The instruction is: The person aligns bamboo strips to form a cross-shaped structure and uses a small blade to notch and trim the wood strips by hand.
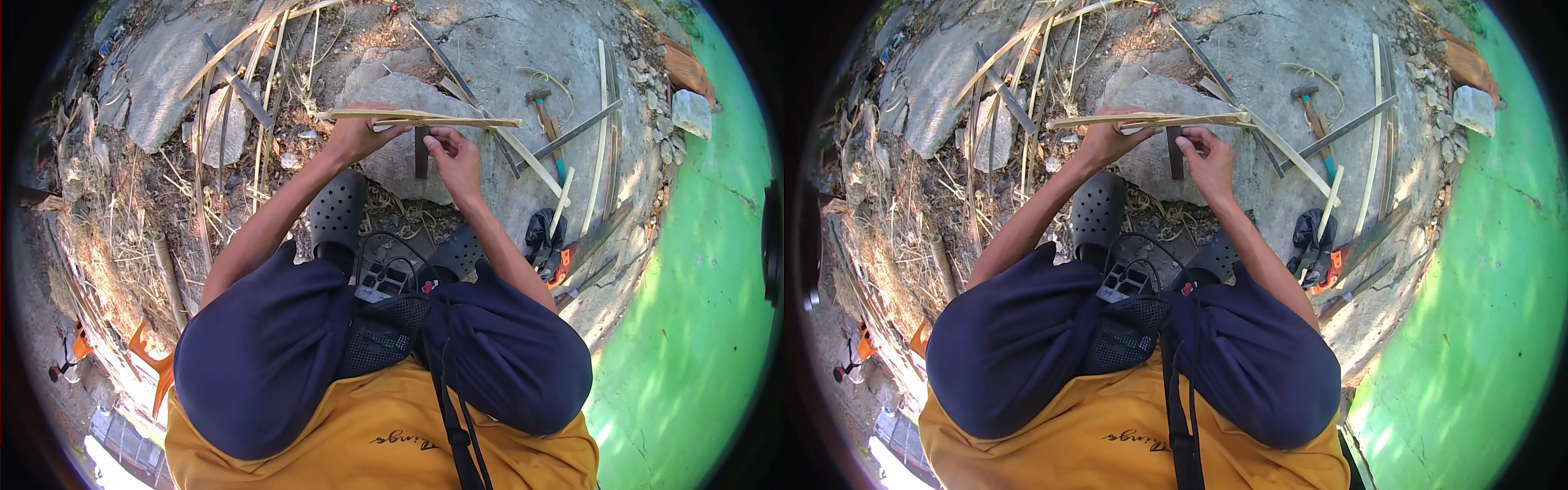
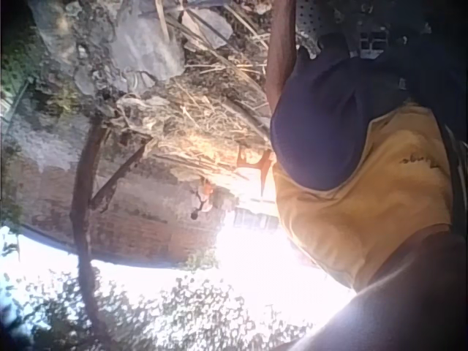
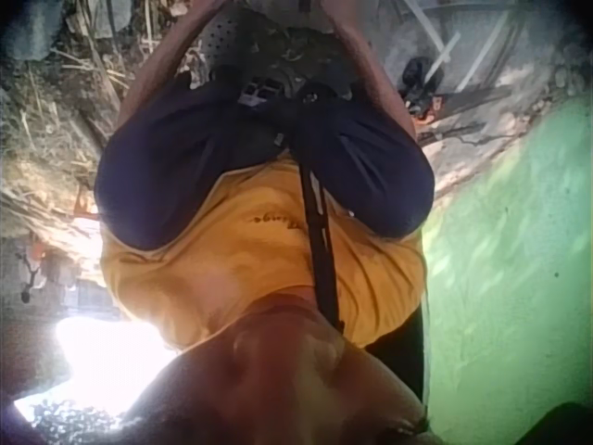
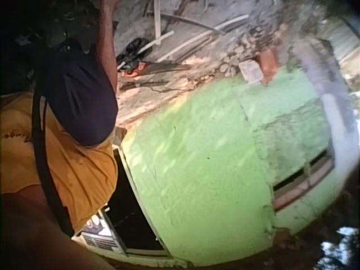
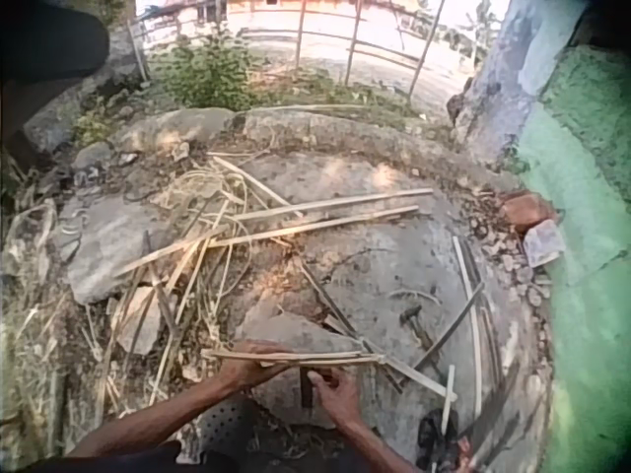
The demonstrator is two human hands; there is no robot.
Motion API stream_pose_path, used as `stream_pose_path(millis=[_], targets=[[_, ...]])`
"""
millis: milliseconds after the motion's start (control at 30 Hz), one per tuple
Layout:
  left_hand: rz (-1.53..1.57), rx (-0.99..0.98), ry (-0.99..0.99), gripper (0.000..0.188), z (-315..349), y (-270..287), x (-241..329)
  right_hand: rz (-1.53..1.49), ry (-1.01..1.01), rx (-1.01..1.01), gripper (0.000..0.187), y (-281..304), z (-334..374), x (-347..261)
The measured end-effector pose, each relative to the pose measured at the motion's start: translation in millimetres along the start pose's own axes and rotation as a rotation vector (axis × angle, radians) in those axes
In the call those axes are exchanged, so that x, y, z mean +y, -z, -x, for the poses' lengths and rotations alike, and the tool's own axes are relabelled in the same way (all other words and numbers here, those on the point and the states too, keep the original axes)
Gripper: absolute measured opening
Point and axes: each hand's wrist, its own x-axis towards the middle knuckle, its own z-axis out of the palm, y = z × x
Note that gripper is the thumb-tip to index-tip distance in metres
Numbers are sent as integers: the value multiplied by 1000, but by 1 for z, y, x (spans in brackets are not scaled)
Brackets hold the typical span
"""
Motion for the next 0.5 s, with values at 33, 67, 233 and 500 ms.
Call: stream_pose_path(millis=[33, 67, 233, 500], targets=[[-9, 7, 18, 23, 0, -1, -2, -1, 0, 0, 25, 0, -1, 0], [-19, 15, 36, 24, 0, -2, -3, 1, -3, -1, 25, -1, -1, -1], [-17, 43, 10, 24, 1, -7, -6, 12, -16, 5, 25, 0, -1, 1], [-4, 84, -7, 21, 3, -7, -8, -1, 13, 3, 24, -3, -2, 2]])
